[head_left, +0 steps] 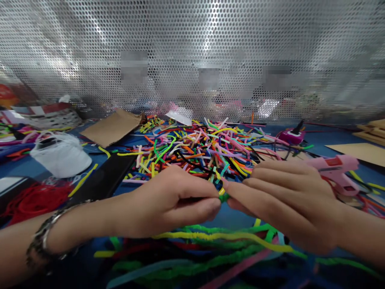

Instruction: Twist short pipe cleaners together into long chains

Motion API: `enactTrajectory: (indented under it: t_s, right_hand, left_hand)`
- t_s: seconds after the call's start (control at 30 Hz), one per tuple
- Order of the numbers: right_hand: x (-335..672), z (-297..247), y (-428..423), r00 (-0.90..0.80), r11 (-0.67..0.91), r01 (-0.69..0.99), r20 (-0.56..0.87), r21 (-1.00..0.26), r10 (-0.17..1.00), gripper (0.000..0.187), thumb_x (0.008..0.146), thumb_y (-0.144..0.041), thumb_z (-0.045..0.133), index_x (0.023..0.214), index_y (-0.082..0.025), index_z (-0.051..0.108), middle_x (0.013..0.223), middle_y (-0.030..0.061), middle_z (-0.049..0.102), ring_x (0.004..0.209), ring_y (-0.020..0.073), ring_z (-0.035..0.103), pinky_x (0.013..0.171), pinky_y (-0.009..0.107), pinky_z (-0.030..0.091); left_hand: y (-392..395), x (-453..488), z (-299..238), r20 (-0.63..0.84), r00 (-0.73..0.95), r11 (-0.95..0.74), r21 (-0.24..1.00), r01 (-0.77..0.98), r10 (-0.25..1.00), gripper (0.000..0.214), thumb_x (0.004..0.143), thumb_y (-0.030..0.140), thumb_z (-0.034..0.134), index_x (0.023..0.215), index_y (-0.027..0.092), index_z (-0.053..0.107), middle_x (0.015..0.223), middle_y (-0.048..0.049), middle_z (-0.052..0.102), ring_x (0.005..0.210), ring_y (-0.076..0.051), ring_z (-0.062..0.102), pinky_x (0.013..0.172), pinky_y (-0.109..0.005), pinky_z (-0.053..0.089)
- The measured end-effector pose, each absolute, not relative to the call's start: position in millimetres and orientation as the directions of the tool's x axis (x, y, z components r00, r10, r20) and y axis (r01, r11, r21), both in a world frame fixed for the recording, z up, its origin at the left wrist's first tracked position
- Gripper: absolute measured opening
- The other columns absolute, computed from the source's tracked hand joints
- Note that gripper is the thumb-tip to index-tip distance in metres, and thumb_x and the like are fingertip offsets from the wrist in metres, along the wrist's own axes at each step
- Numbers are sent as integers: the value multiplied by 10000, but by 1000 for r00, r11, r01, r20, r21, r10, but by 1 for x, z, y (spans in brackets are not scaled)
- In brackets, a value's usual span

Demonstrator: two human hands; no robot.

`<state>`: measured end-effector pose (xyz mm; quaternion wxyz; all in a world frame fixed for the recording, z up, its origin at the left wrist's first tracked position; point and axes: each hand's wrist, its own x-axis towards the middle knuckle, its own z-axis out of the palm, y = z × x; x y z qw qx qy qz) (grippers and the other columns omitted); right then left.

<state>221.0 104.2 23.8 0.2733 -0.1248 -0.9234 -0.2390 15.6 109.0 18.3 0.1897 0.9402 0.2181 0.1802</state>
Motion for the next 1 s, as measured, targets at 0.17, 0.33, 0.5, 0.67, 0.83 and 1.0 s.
enactTrajectory:
  t_s: [0.17,0.33,0.5,0.67,0.83,1.0]
  right_hand:
    - [222,17,104,-821,741,359,570,567,-38,258,869,-134,293,866,-128,551,616,22,600,546,110,473,522,281,341]
    - [215,18,102,-812,860,419,543,291,212,235,838,-125,339,696,-154,523,549,-5,526,495,91,419,469,237,308]
    - [208,19,100,-770,613,346,158,-710,618,283,848,-230,357,576,-160,389,462,-58,349,403,30,303,368,139,247]
    - [206,14,104,-853,150,153,-54,-977,519,297,855,-351,338,629,-170,403,404,-79,335,307,33,303,308,140,259]
    - [216,21,103,-800,920,391,487,-22,352,233,861,-205,349,752,-177,553,560,9,574,501,95,495,454,213,356]
    - [222,23,100,-877,617,318,471,720,-98,221,837,-160,382,884,-155,598,724,30,644,646,136,537,530,270,377]
  left_hand:
    - [106,18,21,182,827,-690,658,300,532,307,869,248,333,578,151,352,512,69,281,454,-31,278,400,-129,230]
    - [108,15,19,396,821,-911,149,385,411,339,874,208,317,566,143,443,456,65,354,415,-36,315,397,-161,228]
    - [110,7,19,473,875,-701,-657,276,-99,208,822,121,382,804,110,589,495,33,506,425,-82,430,419,-231,280]
    - [107,6,17,525,851,-760,-562,326,-24,217,845,159,369,847,132,585,480,49,469,420,-88,392,418,-242,228]
    - [110,14,25,278,823,-851,345,396,496,310,867,227,355,616,139,514,471,67,360,422,-39,311,396,-154,225]
    - [112,17,33,-2,864,-503,813,294,503,299,860,223,347,622,125,500,517,68,315,462,-32,307,419,-113,261]
